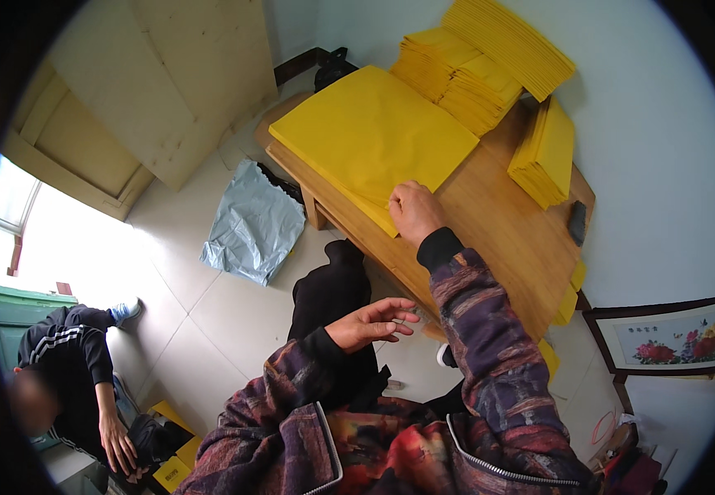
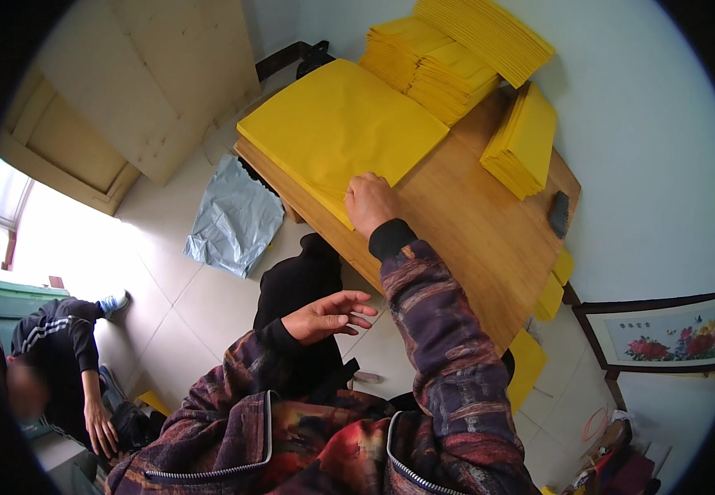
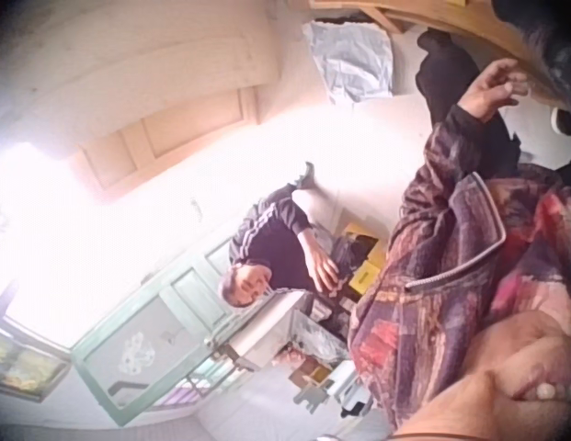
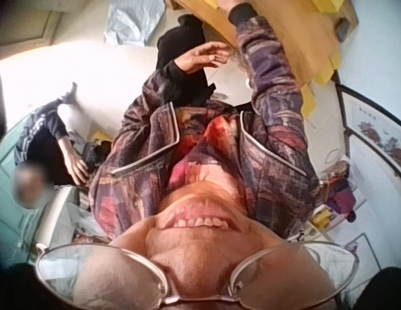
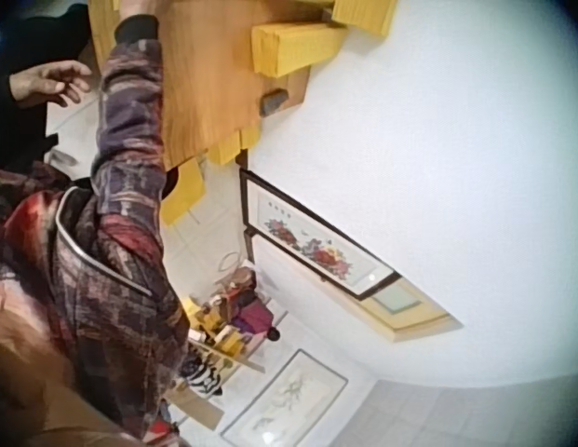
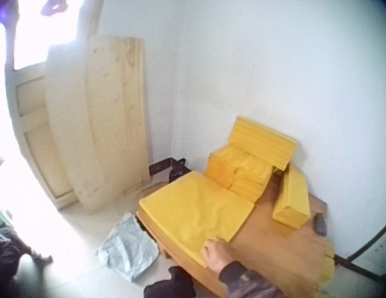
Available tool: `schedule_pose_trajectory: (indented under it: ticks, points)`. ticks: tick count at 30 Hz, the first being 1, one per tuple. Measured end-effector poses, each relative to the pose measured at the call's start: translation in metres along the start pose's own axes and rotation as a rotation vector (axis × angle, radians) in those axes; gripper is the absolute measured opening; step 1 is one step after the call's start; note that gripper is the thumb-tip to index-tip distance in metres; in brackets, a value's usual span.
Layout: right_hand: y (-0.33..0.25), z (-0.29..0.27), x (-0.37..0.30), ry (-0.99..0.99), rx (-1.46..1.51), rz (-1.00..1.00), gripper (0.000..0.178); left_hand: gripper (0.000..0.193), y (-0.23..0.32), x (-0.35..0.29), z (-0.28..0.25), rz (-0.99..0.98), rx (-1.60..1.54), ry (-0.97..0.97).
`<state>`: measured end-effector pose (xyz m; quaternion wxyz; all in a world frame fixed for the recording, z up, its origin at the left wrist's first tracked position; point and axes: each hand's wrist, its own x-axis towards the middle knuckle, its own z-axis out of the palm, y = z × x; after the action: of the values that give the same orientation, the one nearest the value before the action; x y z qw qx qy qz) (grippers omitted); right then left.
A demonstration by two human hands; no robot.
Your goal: The person folds yellow paper sheets on a wooden table, repeatedly folding each sheet in half and stacking the finished pieces. The person handles the paper by hand without visible tools.
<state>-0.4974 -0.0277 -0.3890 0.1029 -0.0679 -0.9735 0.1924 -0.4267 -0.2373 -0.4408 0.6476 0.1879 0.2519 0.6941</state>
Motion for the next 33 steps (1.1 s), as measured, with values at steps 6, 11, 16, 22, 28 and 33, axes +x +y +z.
schedule_pose_trajectory:
  ticks: [6,11,16,22,28,33]
  points:
    - [-0.008,0.001,-0.003,0.029,-0.09,0.024,0.011,0.054,0.0,-0.001,-0.001,-0.002,0.027,-0.002]
    - [-0.011,-0.002,-0.01,0.01,-0.107,-0.012,0.011,0.053,-0.001,-0.001,-0.003,-0.003,0.035,0.004]
    - [-0.011,0.003,-0.014,0.056,-0.145,-0.068,0.012,0.053,-0.002,-0.001,-0.004,0.006,0.053,0.007]
    - [0.001,0.01,-0.011,0.135,-0.085,-0.062,0.009,0.053,-0.001,-0.005,-0.002,-0.013,0.093,0.053]
    - [0.008,0.01,-0.007,0.161,0.052,0.0,0.011,0.054,0.003,-0.006,0.001,-0.023,0.078,0.062]
    - [0.012,0.008,-0.003,0.132,0.093,0.039,0.014,0.039,0.021,-0.011,0.008,0.041,0.207,0.315]
